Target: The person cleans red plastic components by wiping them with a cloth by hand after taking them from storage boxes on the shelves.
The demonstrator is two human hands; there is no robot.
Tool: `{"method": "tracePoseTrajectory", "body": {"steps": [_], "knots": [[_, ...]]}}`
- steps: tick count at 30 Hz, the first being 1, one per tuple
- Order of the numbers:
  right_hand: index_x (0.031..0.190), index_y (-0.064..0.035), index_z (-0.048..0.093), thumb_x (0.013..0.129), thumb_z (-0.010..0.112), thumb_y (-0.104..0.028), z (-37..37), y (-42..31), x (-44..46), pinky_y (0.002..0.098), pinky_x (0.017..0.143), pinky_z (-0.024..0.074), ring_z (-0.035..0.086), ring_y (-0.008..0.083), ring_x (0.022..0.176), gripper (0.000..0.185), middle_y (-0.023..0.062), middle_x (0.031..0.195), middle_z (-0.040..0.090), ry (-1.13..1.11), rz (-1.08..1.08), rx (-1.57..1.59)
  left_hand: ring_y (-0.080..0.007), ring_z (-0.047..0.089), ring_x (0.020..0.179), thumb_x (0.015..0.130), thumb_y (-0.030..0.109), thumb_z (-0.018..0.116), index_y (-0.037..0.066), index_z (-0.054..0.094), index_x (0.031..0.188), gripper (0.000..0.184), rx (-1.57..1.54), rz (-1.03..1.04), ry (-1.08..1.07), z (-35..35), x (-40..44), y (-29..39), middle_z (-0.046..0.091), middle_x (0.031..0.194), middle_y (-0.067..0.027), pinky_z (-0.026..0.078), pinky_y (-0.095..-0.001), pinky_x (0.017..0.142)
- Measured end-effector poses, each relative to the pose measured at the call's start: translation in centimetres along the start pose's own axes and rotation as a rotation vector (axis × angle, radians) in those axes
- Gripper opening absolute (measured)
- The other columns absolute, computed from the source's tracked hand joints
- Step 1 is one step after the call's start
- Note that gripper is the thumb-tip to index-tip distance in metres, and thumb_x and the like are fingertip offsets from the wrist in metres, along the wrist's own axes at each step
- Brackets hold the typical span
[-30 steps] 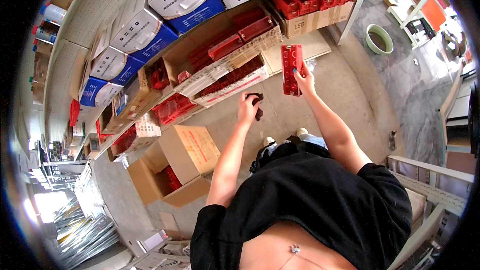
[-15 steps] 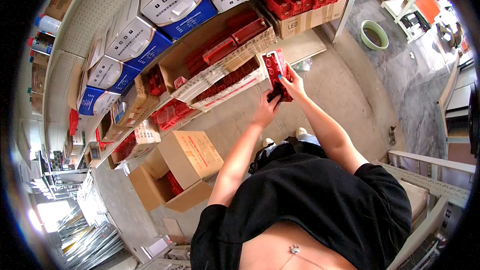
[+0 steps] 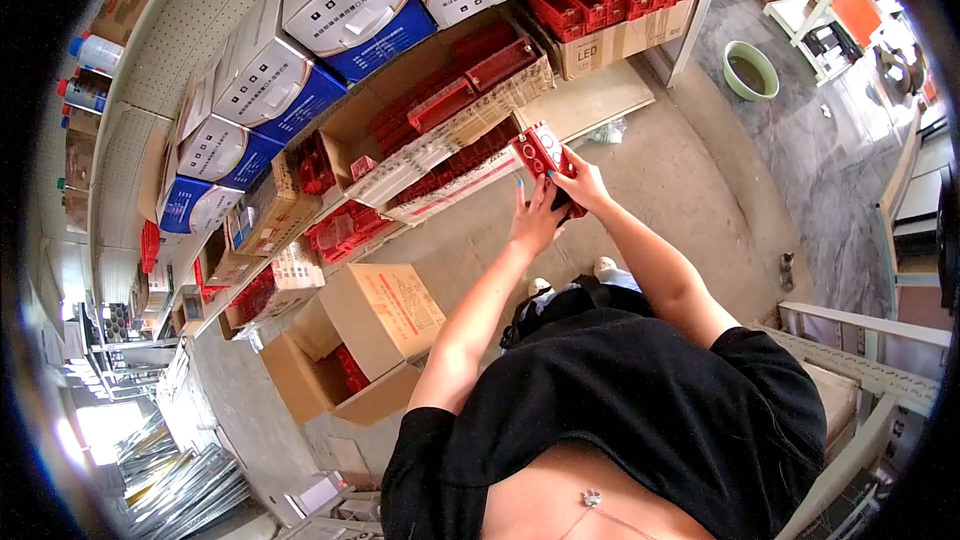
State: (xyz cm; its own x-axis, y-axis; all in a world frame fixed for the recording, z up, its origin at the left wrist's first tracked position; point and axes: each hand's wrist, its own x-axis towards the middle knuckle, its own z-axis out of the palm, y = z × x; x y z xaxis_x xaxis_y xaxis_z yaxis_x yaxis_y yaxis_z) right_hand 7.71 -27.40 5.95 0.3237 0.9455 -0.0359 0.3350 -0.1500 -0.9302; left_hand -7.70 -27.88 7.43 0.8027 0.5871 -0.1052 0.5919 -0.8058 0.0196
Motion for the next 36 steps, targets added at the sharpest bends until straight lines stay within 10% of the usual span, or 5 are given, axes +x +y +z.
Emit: {"method": "tracePoseTrajectory", "body": {"steps": [20,36], "knots": [[0.126,-0.0048,0.045,0.070,0.064,-0.022,0.2,2.1,0.3,0.0263,0.075,0.0467,0.058,0.0110,0.078,0.062,0.0084,0.087,0.064,-0.019,0.080,0.136,-0.0340,0.008,0.133,0.074,0.025,0.062,0.036,0.052,0.118,0.047,-0.155,0.008,-0.208,-1.3,1.8,0.4,0.018,0.142,-0.0144,-0.004,-0.0607,0.102],[0.127,-0.0053,0.044,0.071,0.063,-0.017,1.0,2.0,0.5,0.0226,0.069,0.0453,0.052,0.0059,0.072,0.060,0.0016,0.081,0.062,0.006,0.142,0.184,-0.0286,0.041,0.109,0.067,0.010,0.066,0.008,0.062,0.097,0.030,-0.423,0.171,0.155,3.1,0.6,-1.9,0.047,0.114,-0.0092,0.030,-0.0430,0.093]]}}
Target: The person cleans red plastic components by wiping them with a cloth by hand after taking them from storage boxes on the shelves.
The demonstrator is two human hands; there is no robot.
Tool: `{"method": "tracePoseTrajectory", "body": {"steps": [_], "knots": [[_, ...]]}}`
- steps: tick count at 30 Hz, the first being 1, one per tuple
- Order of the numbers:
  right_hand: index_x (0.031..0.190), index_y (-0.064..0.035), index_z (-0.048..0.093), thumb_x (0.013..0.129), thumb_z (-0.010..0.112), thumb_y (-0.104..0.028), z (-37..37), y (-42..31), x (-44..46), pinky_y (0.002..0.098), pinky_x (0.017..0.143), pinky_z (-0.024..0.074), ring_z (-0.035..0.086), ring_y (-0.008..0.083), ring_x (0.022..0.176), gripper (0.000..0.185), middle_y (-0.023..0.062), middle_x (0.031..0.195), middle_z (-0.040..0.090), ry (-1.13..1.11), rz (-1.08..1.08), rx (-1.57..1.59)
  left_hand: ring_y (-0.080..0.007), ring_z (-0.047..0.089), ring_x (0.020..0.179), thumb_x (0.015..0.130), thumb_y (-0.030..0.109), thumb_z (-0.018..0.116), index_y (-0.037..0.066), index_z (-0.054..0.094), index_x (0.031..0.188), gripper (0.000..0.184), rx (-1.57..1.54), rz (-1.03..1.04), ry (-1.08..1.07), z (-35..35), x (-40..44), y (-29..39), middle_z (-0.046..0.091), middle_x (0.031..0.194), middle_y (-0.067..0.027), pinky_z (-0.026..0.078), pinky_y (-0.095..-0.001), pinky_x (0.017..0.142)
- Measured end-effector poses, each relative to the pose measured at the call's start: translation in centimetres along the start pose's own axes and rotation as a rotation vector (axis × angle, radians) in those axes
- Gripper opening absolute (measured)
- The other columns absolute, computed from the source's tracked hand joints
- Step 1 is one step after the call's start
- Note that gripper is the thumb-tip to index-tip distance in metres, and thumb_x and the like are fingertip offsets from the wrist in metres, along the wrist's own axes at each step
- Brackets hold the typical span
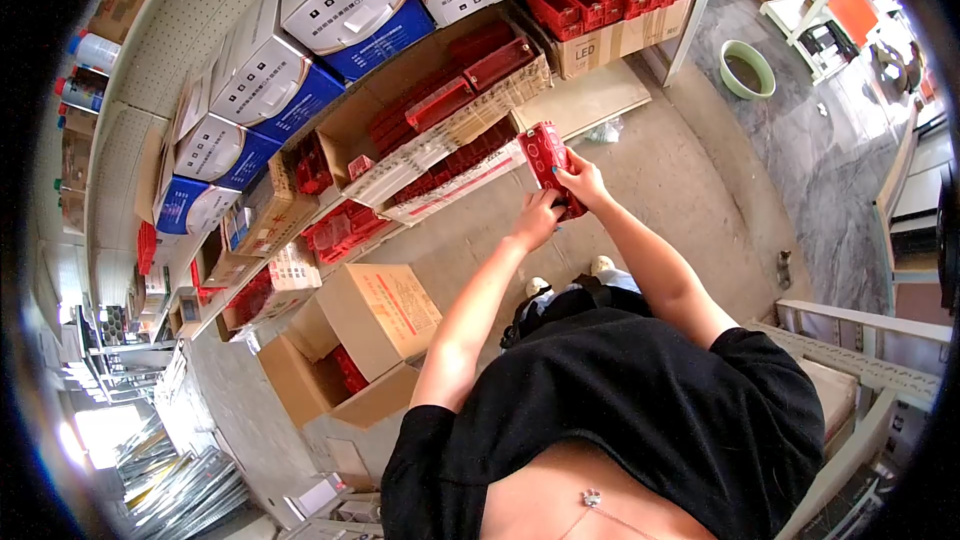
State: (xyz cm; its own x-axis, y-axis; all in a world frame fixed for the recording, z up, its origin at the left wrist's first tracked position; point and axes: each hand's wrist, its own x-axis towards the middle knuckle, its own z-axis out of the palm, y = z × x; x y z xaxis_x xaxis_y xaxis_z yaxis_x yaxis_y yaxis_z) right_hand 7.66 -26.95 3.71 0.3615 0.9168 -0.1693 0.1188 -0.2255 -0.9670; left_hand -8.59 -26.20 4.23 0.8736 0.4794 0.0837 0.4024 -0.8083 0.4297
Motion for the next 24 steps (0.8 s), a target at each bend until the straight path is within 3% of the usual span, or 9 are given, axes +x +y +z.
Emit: {"method": "tracePoseTrajectory", "body": {"steps": [1,7,13,16,18,20,24], "knots": [[0.126,-0.0096,0.047,0.068,0.063,-0.031,0.2,0.3,0.2,0.0294,0.072,0.0475,0.061,0.0164,0.077,0.064,0.0110,0.086,0.064,0.013,-0.022,-0.044,-0.0275,0.043,0.106,0.064,0.013,0.069,0.008,0.062,0.095,0.032,0.033,0.046,0.064,0.2,-0.3,-0.1,0.048,0.111,-0.0086,0.034,-0.0405,0.090],[0.122,-0.0085,0.051,0.066,0.061,-0.035,-0.2,-1.4,-0.7,0.0310,0.074,0.0474,0.062,0.0208,0.080,0.062,0.0141,0.087,0.064,-0.086,0.022,-0.197,-0.0261,0.045,0.103,0.066,0.014,0.068,0.012,0.063,0.095,0.030,0.076,0.133,0.098,-0.6,-1.5,0.5,0.048,0.108,-0.0072,0.039,-0.0375,0.085],[0.120,-0.0077,0.053,0.067,0.061,-0.033,-0.4,-3.2,-1.4,0.0301,0.077,0.0465,0.061,0.0191,0.085,0.059,0.0129,0.092,0.064,-0.217,0.100,-0.287,-0.0220,0.048,0.092,0.075,0.018,0.056,0.019,0.063,0.091,0.018,0.346,0.122,0.193,-0.8,-2.4,-0.3,0.048,0.105,-0.0035,0.041,-0.0369,0.076],[0.117,-0.0128,0.057,0.067,0.060,-0.036,-0.3,-3.1,-1.7,0.0322,0.076,0.0484,0.063,0.0201,0.080,0.055,0.0132,0.090,0.065,-0.366,0.169,-0.321,-0.0221,0.049,0.089,0.075,0.016,0.053,0.020,0.061,0.094,0.021,0.351,-0.150,0.261,-0.3,-2.0,-2.1,0.047,0.104,-0.0037,0.042,-0.0363,0.074],[0.117,-0.0128,0.056,0.067,0.060,-0.035,-0.5,-2.9,-2.2,0.0321,0.075,0.0488,0.063,0.0195,0.079,0.055,0.0125,0.091,0.065,-0.489,0.189,-0.446,-0.0231,0.048,0.088,0.079,0.018,0.052,0.022,0.060,0.101,0.023,0.485,-0.160,0.246,-1.8,-3.3,-4.0,0.047,0.101,-0.0050,0.042,-0.0375,0.073],[0.111,-0.0125,0.060,0.064,0.062,-0.042,0.0,-1.3,-2.6,0.0327,0.078,0.0486,0.063,0.0250,0.083,0.056,0.0158,0.090,0.065,-0.455,0.147,-0.383,-0.0226,0.048,0.088,0.081,0.018,0.050,0.028,0.059,0.106,0.028,0.536,-0.165,0.152,-3.0,-4.2,-3.8,0.047,0.101,-0.0056,0.042,-0.0376,0.073],[0.117,-0.0108,0.055,0.064,0.062,-0.038,0.4,-1.4,-2.5,0.0331,0.078,0.0484,0.062,0.0270,0.083,0.060,0.0178,0.092,0.064,-0.464,0.052,-0.509,-0.0251,0.050,0.094,0.084,0.018,0.047,0.032,0.056,0.112,0.033,0.559,-0.323,0.053,-2.0,-4.2,-3.7,0.048,0.104,-0.0075,0.043,-0.0389,0.077]]}}
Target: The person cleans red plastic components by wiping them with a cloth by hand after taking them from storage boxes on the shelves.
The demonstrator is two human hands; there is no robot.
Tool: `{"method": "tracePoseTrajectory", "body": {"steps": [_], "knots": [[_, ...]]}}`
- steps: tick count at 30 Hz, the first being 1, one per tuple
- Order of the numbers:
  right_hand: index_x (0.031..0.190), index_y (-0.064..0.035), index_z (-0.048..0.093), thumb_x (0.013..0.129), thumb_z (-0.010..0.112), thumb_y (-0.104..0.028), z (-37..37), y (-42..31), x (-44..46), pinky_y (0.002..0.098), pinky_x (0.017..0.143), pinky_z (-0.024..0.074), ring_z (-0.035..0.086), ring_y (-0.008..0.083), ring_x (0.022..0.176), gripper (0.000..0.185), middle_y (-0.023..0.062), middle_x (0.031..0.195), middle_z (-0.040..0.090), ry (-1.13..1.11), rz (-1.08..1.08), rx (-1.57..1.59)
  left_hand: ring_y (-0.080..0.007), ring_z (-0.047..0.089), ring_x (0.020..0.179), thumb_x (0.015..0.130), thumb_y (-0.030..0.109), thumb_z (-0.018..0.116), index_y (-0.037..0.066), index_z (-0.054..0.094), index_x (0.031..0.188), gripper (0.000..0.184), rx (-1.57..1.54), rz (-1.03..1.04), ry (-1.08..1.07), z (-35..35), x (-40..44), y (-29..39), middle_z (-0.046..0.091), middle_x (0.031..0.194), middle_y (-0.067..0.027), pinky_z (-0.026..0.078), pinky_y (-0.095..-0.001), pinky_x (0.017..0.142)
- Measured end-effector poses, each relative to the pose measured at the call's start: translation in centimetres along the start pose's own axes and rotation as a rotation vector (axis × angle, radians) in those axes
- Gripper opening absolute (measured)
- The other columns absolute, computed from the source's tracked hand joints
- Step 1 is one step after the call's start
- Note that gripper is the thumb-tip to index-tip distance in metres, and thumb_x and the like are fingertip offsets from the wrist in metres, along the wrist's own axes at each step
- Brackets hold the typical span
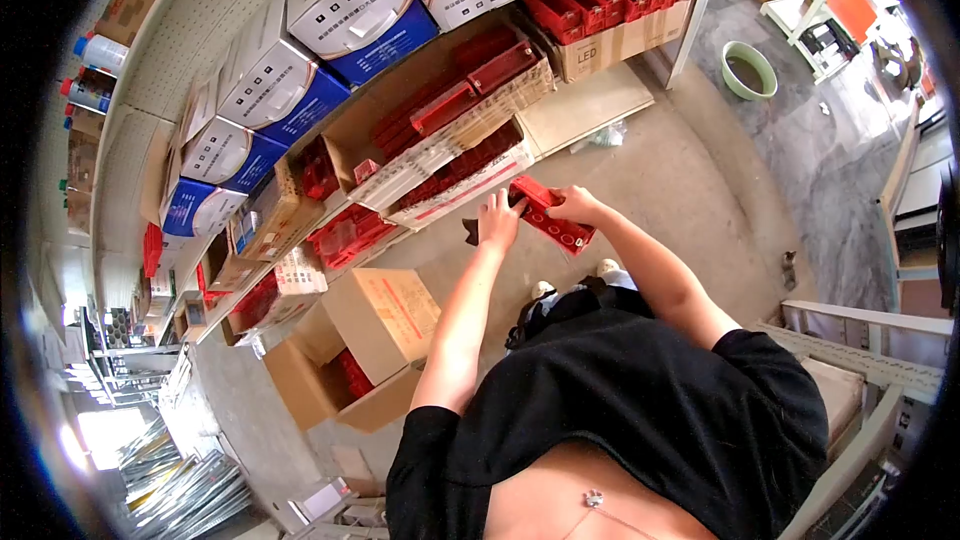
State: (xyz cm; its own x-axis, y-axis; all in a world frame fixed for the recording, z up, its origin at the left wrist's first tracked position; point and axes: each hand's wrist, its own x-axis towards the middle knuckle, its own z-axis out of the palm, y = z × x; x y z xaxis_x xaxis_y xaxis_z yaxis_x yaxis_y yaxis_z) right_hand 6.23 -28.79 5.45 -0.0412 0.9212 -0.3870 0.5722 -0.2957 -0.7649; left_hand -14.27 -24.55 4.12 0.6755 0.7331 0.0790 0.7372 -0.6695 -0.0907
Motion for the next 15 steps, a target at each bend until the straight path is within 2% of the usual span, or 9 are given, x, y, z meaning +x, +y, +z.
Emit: {"method": "tracePoseTrajectory", "body": {"steps": [2,3,7,10,13,15], "knots": [[0.119,-0.0109,0.053,0.064,0.062,-0.036,-0.2,-0.1,0.0,0.0333,0.079,0.0480,0.062,0.0275,0.085,0.061,0.0183,0.093,0.063,-0.021,-0.009,-0.062,-0.0266,0.052,0.095,0.085,0.018,0.046,0.032,0.055,0.114,0.033,-0.038,-0.047,-0.045,0.8,0.2,0.4,0.049,0.105,-0.0083,0.043,-0.0396,0.078],[0.119,-0.0110,0.053,0.064,0.062,-0.036,-0.2,0.0,0.1,0.0336,0.079,0.0481,0.062,0.0277,0.085,0.061,0.0183,0.093,0.063,-0.025,-0.015,-0.076,-0.0275,0.054,0.095,0.087,0.019,0.044,0.029,0.055,0.113,0.031,-0.091,-0.102,-0.204,-0.1,0.7,0.7,0.050,0.104,-0.0094,0.047,-0.0406,0.076],[0.117,-0.0113,0.055,0.064,0.062,-0.036,0.2,-0.4,0.4,0.0345,0.079,0.0485,0.062,0.0286,0.085,0.059,0.0183,0.092,0.063,-0.034,-0.023,-0.069,-0.0261,0.056,0.094,0.086,0.018,0.046,0.024,0.056,0.108,0.025,-0.088,-0.112,-0.332,0.8,1.5,0.4,0.051,0.103,-0.0101,0.052,-0.0390,0.073],[0.115,-0.0111,0.056,0.063,0.061,-0.037,-0.1,-1.4,0.4,0.0354,0.079,0.0487,0.062,0.0301,0.085,0.058,0.0185,0.092,0.063,-0.035,0.009,-0.109,-0.0284,0.055,0.094,0.083,0.017,0.049,0.020,0.057,0.106,0.024,-0.149,-0.147,-0.308,1.4,1.5,0.2,0.050,0.102,-0.0114,0.051,-0.0398,0.073],[0.113,-0.0110,0.057,0.063,0.061,-0.039,0.7,-1.8,1.1,0.0359,0.079,0.0488,0.062,0.0311,0.085,0.058,0.0184,0.092,0.063,0.056,0.140,-0.099,-0.0313,0.054,0.093,0.082,0.014,0.050,0.015,0.056,0.105,0.024,-0.304,-0.209,-0.078,2.3,1.2,0.6,0.050,0.101,-0.0135,0.050,-0.0407,0.074],[0.109,-0.0106,0.060,0.062,0.061,-0.040,0.8,-1.6,1.4,0.0359,0.079,0.0490,0.062,0.0310,0.085,0.056,0.0186,0.090,0.064,0.091,0.150,-0.077,-0.0331,0.054,0.091,0.081,0.012,0.049,0.012,0.056,0.102,0.023,-0.383,-0.280,-0.077,2.4,1.2,0.7,0.049,0.101,-0.0150,0.049,-0.0412,0.074]]}}
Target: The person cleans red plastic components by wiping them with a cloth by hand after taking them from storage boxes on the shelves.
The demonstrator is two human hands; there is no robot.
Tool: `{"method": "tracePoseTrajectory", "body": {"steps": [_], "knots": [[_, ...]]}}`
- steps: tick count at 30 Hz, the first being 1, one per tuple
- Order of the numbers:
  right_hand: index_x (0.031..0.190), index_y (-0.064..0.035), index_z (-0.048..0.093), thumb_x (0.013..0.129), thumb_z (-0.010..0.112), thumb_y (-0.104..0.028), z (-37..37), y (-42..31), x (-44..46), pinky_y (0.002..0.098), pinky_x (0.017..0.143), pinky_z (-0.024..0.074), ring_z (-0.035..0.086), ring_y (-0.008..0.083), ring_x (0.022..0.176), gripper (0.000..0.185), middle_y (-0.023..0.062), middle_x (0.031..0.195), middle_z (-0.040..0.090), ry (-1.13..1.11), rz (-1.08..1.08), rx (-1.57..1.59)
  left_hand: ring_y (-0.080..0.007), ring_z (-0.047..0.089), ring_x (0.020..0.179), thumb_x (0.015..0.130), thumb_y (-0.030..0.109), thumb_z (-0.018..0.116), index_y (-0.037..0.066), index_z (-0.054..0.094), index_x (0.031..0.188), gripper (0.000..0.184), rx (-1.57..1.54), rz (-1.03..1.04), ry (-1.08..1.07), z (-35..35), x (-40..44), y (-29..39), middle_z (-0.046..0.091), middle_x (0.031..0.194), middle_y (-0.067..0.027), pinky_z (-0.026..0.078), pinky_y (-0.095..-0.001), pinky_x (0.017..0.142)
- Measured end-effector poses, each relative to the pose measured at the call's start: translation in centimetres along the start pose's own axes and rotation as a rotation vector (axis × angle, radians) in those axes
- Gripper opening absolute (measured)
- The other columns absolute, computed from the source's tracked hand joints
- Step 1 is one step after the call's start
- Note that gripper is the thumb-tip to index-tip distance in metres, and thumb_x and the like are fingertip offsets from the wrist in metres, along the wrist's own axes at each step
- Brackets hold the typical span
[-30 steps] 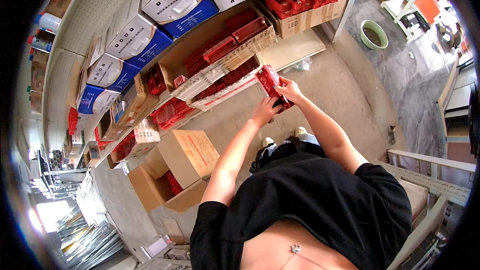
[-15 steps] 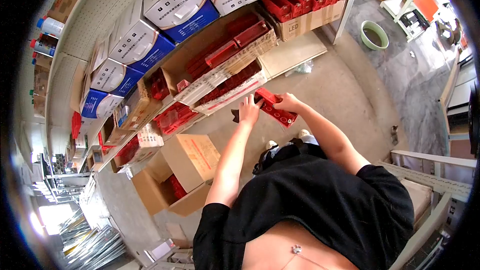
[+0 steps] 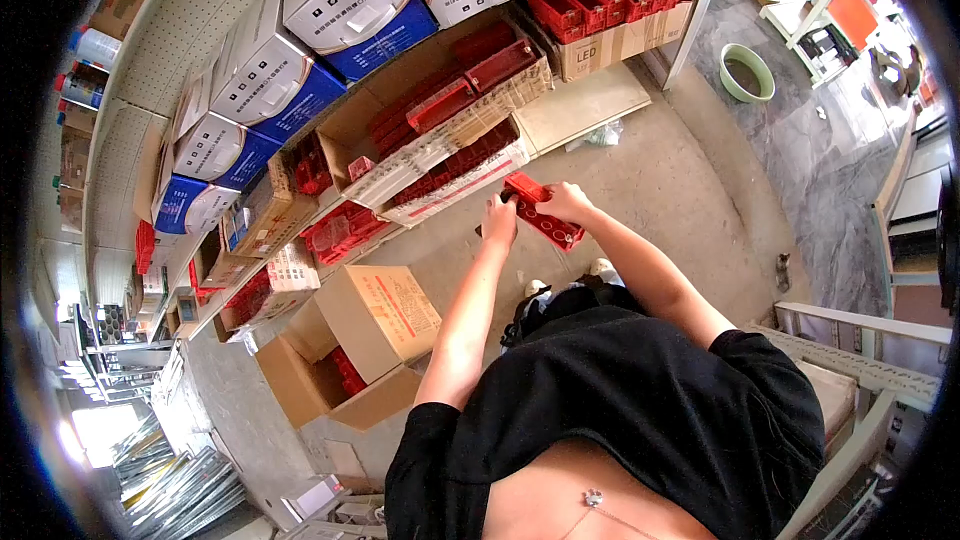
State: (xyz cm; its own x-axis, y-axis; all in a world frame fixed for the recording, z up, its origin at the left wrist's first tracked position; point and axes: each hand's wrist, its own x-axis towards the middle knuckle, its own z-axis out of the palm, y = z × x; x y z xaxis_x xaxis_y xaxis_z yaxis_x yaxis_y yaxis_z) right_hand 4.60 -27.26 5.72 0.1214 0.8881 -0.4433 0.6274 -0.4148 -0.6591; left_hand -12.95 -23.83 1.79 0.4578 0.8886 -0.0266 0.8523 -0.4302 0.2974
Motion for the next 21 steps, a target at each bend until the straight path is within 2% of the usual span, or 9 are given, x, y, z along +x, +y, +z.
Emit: {"method": "tracePoseTrajectory", "body": {"steps": [2,4,5,6,10,16,19,20,21], "knots": [[0.104,-0.0101,0.062,0.061,0.061,-0.042,-0.2,0.8,0.5,0.0357,0.077,0.0494,0.063,0.0302,0.083,0.054,0.0184,0.088,0.064,0.083,0.074,0.055,-0.0349,0.053,0.090,0.078,0.008,0.050,0.007,0.057,0.098,0.021,-0.097,-0.031,0.061,0.5,-0.2,-1.1,0.050,0.099,-0.0179,0.048,-0.0416,0.075],[0.105,-0.0111,0.063,0.062,0.061,-0.042,-1.9,2.4,1.3,0.0347,0.074,0.0501,0.064,0.0276,0.080,0.053,0.0168,0.086,0.065,0.141,0.158,0.185,-0.0360,0.054,0.090,0.074,0.007,0.058,0.003,0.058,0.097,0.023,-0.124,-0.207,0.076,0.1,-1.0,-3.2,0.052,0.099,-0.0200,0.047,-0.0424,0.075],[0.107,-0.0118,0.062,0.064,0.059,-0.040,-2.6,3.1,1.1,0.0343,0.074,0.0501,0.064,0.0265,0.080,0.052,0.0158,0.086,0.065,0.202,0.072,0.247,-0.0361,0.054,0.090,0.073,0.007,0.060,0.003,0.059,0.098,0.025,-0.178,-0.305,0.066,0.1,-1.1,-4.0,0.052,0.099,-0.0205,0.047,-0.0428,0.075],[0.108,-0.0116,0.061,0.065,0.060,-0.040,-3.5,3.1,0.8,0.0336,0.074,0.0499,0.064,0.0253,0.080,0.051,0.0154,0.086,0.065,0.198,0.059,0.236,-0.0358,0.056,0.088,0.071,0.009,0.064,0.004,0.061,0.097,0.026,-0.211,-0.286,0.149,-0.3,-1.1,-4.3,0.055,0.097,-0.0199,0.047,-0.0421,0.076],[0.115,-0.0072,0.057,0.070,0.062,-0.036,-3.5,3.4,1.2,0.0293,0.073,0.0486,0.063,0.0177,0.078,0.053,0.0125,0.089,0.066,0.249,0.015,0.400,-0.0327,0.058,0.089,0.069,0.014,0.068,0.005,0.064,0.092,0.025,-0.497,-0.318,0.157,-0.2,0.1,-3.0,0.063,0.089,-0.0165,0.047,-0.0376,0.078],[0.118,-0.0073,0.055,0.075,0.063,-0.031,-2.6,4.0,1.9,0.0263,0.075,0.0470,0.059,0.0112,0.080,0.050,0.0055,0.092,0.064,0.240,0.000,0.589,-0.0152,0.060,0.088,0.075,0.008,0.059,0.006,0.063,0.100,0.025,-0.954,-0.317,0.112,-0.7,1.6,-0.1,0.064,0.095,-0.0064,0.045,-0.0289,0.078],[0.123,-0.0050,0.049,0.079,0.061,-0.023,-2.8,3.8,1.5,0.0252,0.078,0.0450,0.056,0.0094,0.087,0.049,0.0036,0.101,0.061,0.287,-0.130,0.801,-0.0162,0.061,0.082,0.073,0.005,0.058,0.005,0.062,0.099,0.026,-1.229,-0.273,0.114,-1.3,1.7,1.6,0.064,0.091,-0.0045,0.048,-0.0280,0.073],[0.129,-0.0030,0.041,0.082,0.058,-0.014,-2.4,4.6,2.2,0.0252,0.082,0.0432,0.053,0.0093,0.094,0.051,0.0041,0.110,0.056,0.228,-0.209,0.958,-0.0164,0.059,0.085,0.078,0.005,0.052,0.006,0.058,0.105,0.027,-1.522,-0.292,-0.019,-0.7,1.9,1.6,0.060,0.100,-0.0044,0.047,-0.0275,0.073],[0.129,-0.0020,0.041,0.082,0.059,-0.013,-2.7,4.5,1.8,0.0252,0.082,0.0432,0.053,0.0101,0.094,0.052,0.0051,0.110,0.057,0.234,-0.222,1.016,-0.0163,0.058,0.086,0.080,0.006,0.051,0.006,0.057,0.106,0.027,-1.616,-0.286,-0.072,-0.6,1.9,2.0,0.059,0.102,-0.0046,0.047,-0.0278,0.073]]}}
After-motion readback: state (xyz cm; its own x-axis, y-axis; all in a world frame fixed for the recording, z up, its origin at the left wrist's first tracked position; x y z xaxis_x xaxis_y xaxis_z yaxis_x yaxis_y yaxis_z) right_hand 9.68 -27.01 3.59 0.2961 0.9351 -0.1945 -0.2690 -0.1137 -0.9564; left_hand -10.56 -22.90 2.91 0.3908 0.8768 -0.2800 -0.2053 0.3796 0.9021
